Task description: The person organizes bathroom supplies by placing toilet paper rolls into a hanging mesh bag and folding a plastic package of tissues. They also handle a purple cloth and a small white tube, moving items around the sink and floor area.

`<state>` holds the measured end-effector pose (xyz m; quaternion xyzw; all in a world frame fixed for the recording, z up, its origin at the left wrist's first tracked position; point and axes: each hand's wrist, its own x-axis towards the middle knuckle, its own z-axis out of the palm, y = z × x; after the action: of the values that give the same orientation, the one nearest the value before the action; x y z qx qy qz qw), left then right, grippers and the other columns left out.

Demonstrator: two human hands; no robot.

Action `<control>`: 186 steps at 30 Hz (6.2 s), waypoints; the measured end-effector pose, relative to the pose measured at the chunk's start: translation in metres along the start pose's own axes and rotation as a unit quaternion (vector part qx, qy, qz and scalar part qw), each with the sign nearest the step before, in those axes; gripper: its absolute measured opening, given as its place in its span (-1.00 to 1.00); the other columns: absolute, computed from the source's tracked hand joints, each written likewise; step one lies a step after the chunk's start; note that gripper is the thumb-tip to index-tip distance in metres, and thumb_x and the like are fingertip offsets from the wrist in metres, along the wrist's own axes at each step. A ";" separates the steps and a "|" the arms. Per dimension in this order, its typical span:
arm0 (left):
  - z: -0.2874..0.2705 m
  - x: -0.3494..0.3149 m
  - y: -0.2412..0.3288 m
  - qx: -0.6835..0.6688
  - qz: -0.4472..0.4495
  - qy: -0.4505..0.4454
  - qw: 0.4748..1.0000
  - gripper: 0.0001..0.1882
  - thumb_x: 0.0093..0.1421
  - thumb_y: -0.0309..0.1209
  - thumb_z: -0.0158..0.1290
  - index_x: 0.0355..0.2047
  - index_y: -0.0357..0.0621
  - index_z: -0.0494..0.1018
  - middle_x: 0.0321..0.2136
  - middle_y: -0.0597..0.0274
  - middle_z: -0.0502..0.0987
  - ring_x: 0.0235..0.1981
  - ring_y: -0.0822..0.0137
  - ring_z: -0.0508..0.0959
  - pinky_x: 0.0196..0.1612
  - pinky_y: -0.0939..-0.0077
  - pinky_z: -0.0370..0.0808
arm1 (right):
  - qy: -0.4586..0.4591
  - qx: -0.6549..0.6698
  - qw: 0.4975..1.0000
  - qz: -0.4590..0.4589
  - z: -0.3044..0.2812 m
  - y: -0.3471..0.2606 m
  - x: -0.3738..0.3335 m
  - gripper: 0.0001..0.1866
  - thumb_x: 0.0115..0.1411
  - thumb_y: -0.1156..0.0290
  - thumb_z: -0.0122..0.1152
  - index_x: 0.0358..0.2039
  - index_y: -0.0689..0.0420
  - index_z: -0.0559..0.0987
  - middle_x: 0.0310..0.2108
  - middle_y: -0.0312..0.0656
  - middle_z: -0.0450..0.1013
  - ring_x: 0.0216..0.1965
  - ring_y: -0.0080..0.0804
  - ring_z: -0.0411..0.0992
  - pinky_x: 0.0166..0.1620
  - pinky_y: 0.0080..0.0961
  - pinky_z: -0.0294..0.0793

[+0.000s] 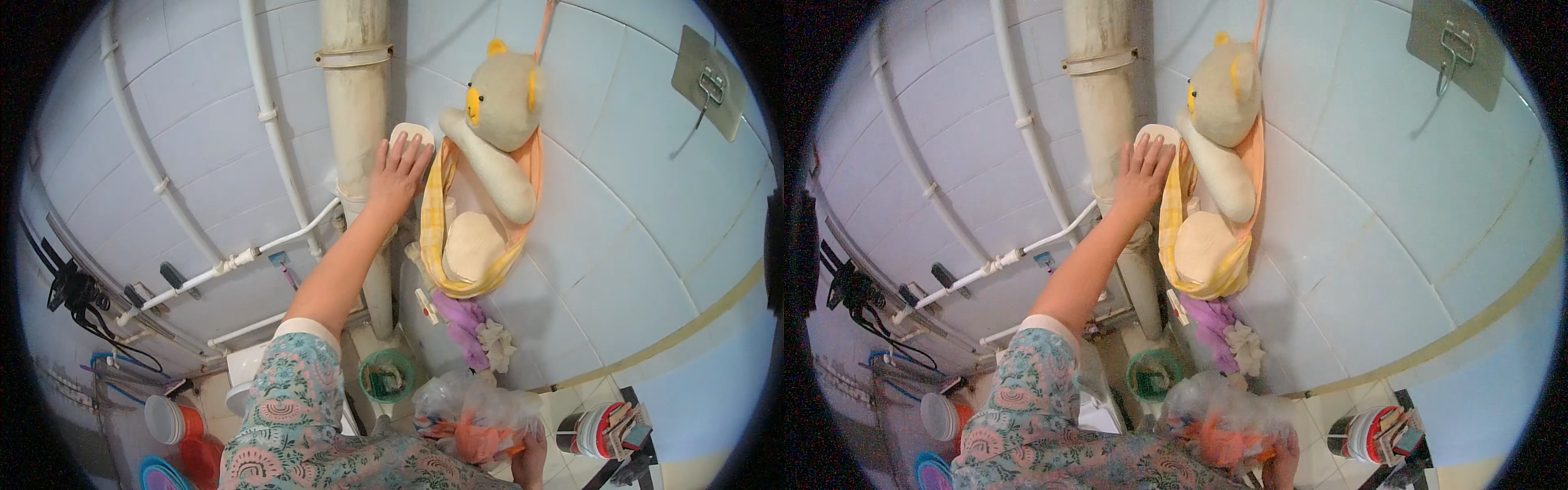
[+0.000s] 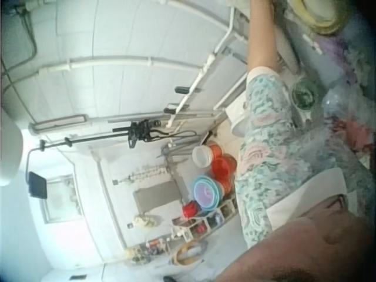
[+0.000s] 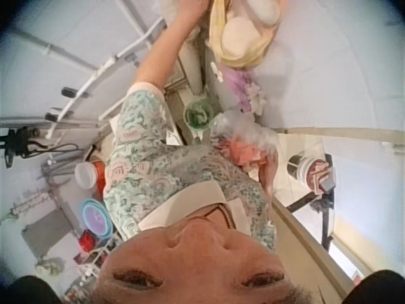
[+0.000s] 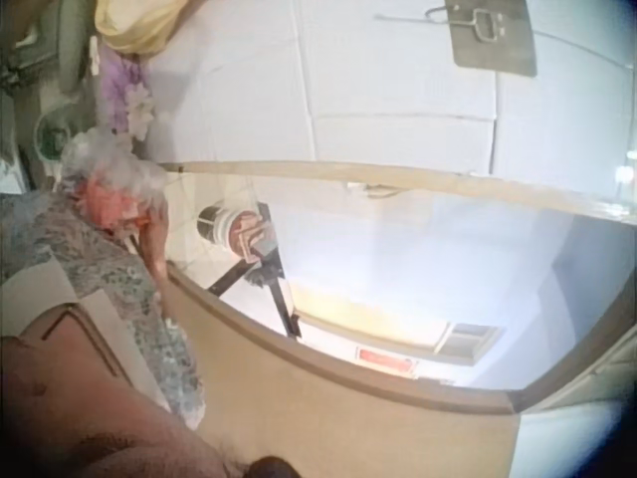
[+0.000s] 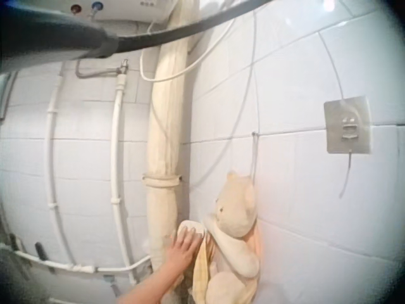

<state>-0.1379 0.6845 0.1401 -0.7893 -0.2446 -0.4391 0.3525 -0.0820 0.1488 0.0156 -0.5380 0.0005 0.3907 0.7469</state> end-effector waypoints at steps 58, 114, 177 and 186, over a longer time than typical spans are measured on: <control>-0.255 -0.062 0.006 -0.728 -0.348 -0.207 0.553 -0.23 -0.01 -0.30 0.18 0.20 -0.10 0.11 0.20 0.15 0.12 0.18 0.21 0.19 0.15 0.25 0.20 | -0.153 -0.520 0.501 -0.675 0.218 -0.130 0.040 -0.52 -0.21 0.54 0.17 -0.14 0.12 0.45 -0.08 -0.13 0.31 -0.06 -0.10 0.27 -0.02 -0.17 0.24; -0.333 -0.177 0.241 -0.642 -0.727 -0.065 0.233 -0.52 0.26 -0.07 -0.16 0.00 -0.21 0.26 -0.10 0.13 0.39 -0.08 0.19 0.42 -0.02 0.26 0.39 | -0.298 -0.531 0.789 -0.082 -0.127 -0.057 0.017 -0.37 0.02 0.31 0.23 0.10 0.16 0.26 -0.05 -0.02 0.38 -0.02 -0.26 0.36 0.01 -0.42 0.31; -0.284 -0.324 0.220 -0.427 -0.751 -0.304 0.401 -0.79 0.20 -0.34 -0.04 -0.24 -0.22 0.41 -0.53 0.26 0.47 -0.44 0.38 0.46 -0.35 0.54 0.40 | -0.094 -0.585 0.613 -0.522 -0.145 -0.133 0.009 -0.79 -0.03 0.58 0.08 -0.37 0.05 0.57 -0.33 -0.17 0.50 -0.28 -0.19 0.46 -0.19 -0.35 0.44; -0.361 -0.155 0.280 -0.590 -0.166 -0.358 0.704 -0.34 0.00 -0.43 0.12 0.12 -0.20 0.14 0.15 -0.09 0.12 0.16 -0.03 0.17 0.18 0.27 0.15 | -0.065 -0.528 0.608 -0.589 -0.096 -0.182 -0.005 -0.69 -0.14 0.68 0.07 -0.33 0.14 0.56 -0.32 -0.10 0.48 -0.30 -0.17 0.47 -0.19 -0.45 0.46</control>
<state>-0.2074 0.2169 0.0426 -0.8806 -0.1705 -0.2292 -0.3781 0.0610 0.0473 0.1231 -0.6966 -0.5715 -0.1671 0.4003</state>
